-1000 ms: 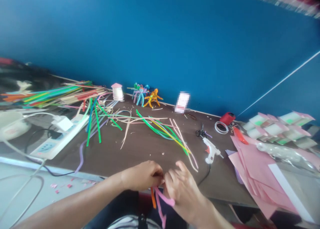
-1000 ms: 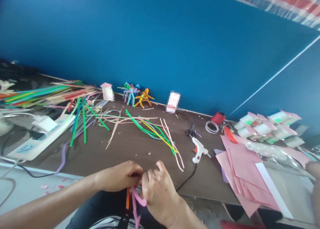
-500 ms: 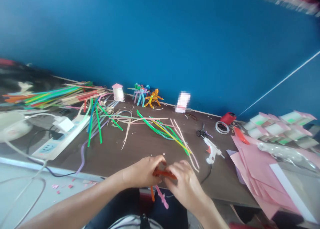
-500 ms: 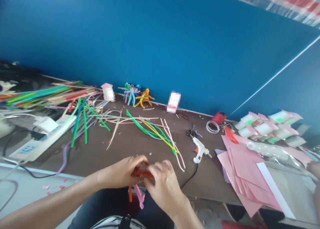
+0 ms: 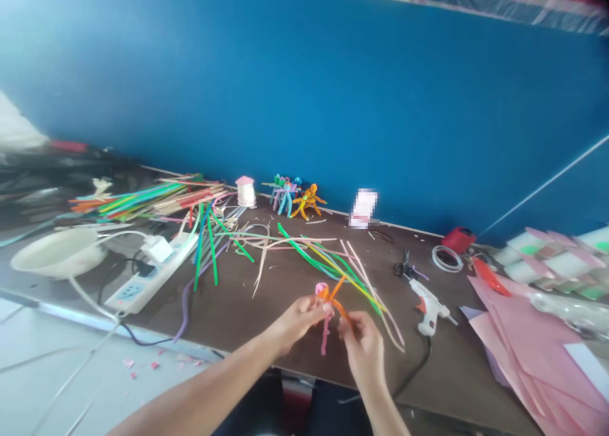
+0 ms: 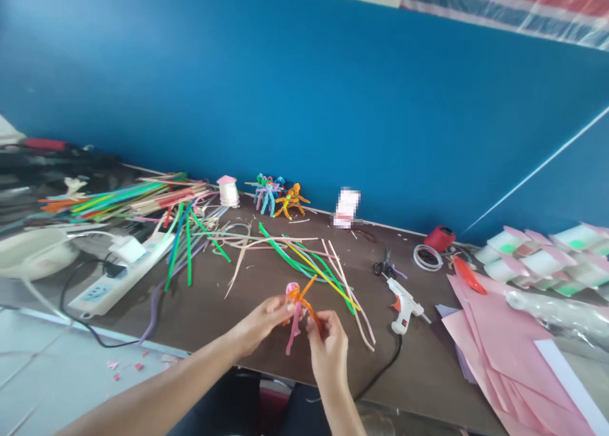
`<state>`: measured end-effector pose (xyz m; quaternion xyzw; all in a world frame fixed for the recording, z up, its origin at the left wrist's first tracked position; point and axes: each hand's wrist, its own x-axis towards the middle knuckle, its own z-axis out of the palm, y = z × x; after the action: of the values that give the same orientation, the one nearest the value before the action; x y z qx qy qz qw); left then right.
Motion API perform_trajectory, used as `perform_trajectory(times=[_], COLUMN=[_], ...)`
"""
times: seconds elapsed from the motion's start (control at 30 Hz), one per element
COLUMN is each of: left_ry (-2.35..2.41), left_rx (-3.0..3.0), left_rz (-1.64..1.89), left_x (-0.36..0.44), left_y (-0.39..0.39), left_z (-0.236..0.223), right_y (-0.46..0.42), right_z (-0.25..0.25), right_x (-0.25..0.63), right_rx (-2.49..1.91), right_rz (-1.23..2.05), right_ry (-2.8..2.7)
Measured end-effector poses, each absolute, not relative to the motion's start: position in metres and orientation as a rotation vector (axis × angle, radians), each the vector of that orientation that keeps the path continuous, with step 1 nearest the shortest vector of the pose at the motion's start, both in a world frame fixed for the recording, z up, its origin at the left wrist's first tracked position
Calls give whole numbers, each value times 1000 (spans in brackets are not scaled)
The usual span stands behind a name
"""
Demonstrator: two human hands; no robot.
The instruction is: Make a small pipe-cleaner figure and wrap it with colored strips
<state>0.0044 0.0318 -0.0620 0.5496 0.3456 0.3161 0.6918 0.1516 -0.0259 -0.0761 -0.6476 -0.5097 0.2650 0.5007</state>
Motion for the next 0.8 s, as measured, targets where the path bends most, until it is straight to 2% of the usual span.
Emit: perform_trajectory(times=[0.3, 0.53, 0.8], left_ry=[763, 602, 411], left_rx=[1132, 942, 755], left_rz=[470, 436, 488], left_x=[14, 4, -2], left_y=[52, 60, 66], left_z=[-74, -77, -87], right_y=[-17, -18, -21], right_z=[-86, -88, -84], right_x=[161, 161, 166], right_rx=[-1416, -1401, -1247], right_rz=[1097, 1071, 1199], right_ry=[-1258, -1254, -1158])
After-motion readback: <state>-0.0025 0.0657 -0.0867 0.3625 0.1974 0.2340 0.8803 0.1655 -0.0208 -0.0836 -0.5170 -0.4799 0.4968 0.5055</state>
